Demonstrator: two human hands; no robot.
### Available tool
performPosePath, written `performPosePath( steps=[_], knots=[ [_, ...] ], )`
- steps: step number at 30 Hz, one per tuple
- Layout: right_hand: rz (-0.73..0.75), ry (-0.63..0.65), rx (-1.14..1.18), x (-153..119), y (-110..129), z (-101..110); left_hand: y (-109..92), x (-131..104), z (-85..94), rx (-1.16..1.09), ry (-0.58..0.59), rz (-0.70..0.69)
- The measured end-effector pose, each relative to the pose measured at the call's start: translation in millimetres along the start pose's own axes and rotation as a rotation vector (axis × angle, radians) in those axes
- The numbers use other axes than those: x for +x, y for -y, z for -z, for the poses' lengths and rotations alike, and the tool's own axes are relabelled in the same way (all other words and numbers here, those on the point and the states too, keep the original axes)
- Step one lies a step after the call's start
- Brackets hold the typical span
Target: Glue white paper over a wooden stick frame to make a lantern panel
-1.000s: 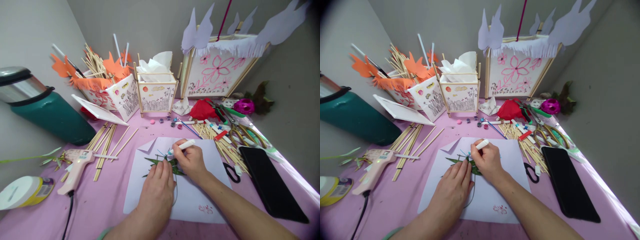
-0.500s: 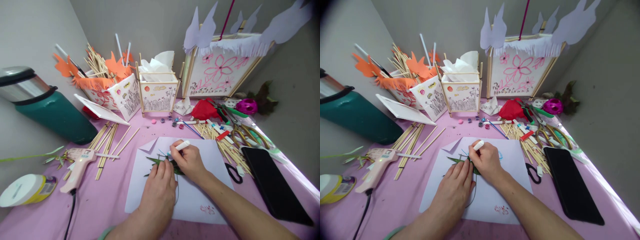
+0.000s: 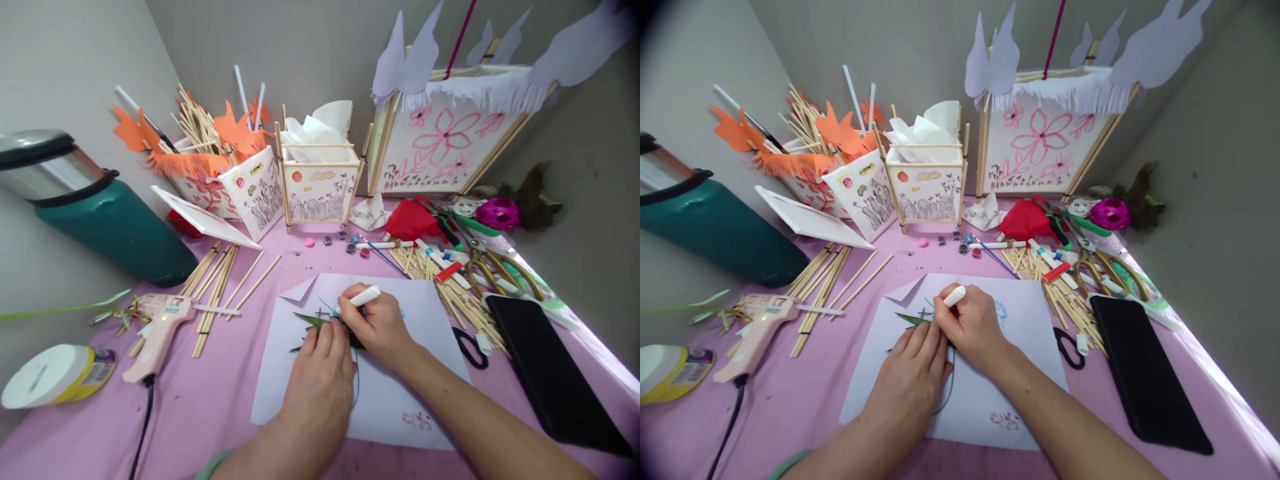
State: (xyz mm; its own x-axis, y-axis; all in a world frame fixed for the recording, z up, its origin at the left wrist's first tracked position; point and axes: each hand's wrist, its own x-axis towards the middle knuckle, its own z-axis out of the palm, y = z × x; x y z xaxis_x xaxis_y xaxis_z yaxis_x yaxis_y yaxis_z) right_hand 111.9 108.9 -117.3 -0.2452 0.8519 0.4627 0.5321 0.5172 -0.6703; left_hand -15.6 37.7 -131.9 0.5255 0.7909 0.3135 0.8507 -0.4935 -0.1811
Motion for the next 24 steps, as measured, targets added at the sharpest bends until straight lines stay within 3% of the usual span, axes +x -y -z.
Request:
performPosePath(
  steps=[9,17,24],
  knots=[
    [0.171,-0.027,-0.103,-0.1,-4.4,-1.2,-0.6,-1.0,0.7,-0.007,-0.030,-0.007],
    [0.150,-0.020,-0.115,0.8,-3.5,-1.9,-0.3,0.4,1.2,-0.020,-0.005,0.012],
    [0.042,0.016,-0.053,3.6,-1.8,-1.1,-0.4,1.4,1.8,-0.050,-0.008,0.035]
  ],
)
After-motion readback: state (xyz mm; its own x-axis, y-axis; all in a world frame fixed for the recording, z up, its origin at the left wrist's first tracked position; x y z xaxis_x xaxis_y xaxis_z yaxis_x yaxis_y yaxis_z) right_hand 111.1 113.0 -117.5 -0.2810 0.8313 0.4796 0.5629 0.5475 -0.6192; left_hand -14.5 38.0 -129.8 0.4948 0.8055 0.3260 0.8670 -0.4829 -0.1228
